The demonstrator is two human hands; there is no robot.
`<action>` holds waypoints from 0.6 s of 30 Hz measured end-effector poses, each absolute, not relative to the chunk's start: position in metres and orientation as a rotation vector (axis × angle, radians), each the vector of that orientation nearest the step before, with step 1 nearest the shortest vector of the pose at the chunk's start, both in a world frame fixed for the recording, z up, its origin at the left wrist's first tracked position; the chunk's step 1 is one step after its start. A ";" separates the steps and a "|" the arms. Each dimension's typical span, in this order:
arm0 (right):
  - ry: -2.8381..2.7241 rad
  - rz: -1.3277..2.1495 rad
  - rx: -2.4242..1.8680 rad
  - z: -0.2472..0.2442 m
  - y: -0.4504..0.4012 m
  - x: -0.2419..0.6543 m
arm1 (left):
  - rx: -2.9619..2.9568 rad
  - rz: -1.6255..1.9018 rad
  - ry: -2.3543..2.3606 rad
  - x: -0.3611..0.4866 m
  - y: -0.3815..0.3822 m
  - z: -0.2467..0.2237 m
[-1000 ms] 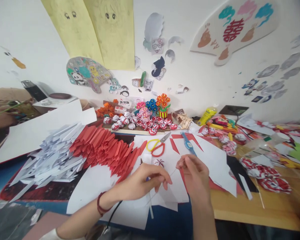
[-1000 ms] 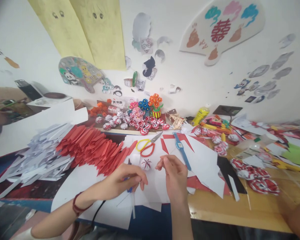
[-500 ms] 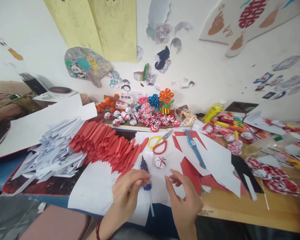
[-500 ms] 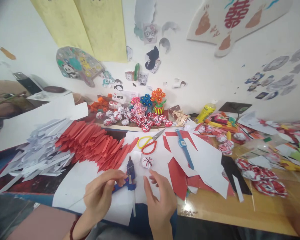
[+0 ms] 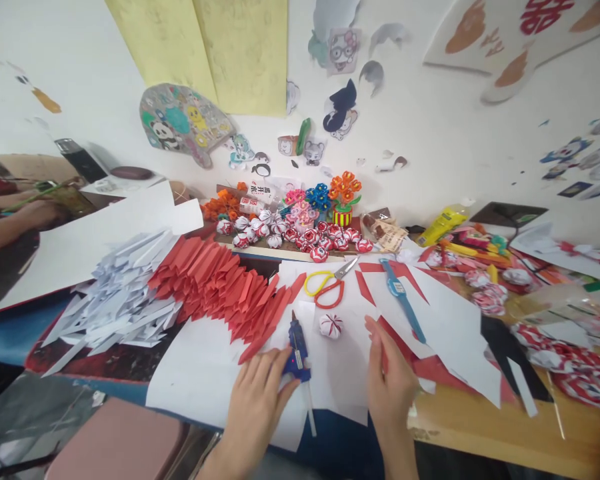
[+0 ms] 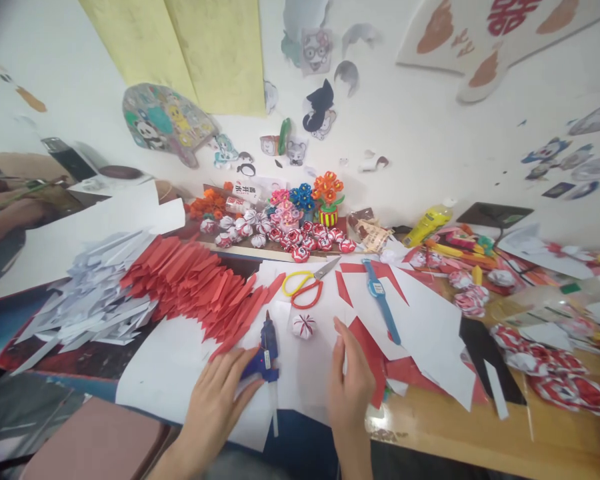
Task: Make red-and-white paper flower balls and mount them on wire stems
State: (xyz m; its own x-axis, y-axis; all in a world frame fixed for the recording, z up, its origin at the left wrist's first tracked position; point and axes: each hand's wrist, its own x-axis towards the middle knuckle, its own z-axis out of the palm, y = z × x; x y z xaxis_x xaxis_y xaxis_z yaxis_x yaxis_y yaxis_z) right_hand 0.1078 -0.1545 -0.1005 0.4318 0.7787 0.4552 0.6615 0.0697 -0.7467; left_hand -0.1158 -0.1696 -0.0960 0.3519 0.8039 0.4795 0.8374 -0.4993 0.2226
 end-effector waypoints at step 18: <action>-1.954 0.076 -1.401 -0.129 -0.164 0.085 | -2.612 -0.632 -1.679 -0.125 -0.170 -0.136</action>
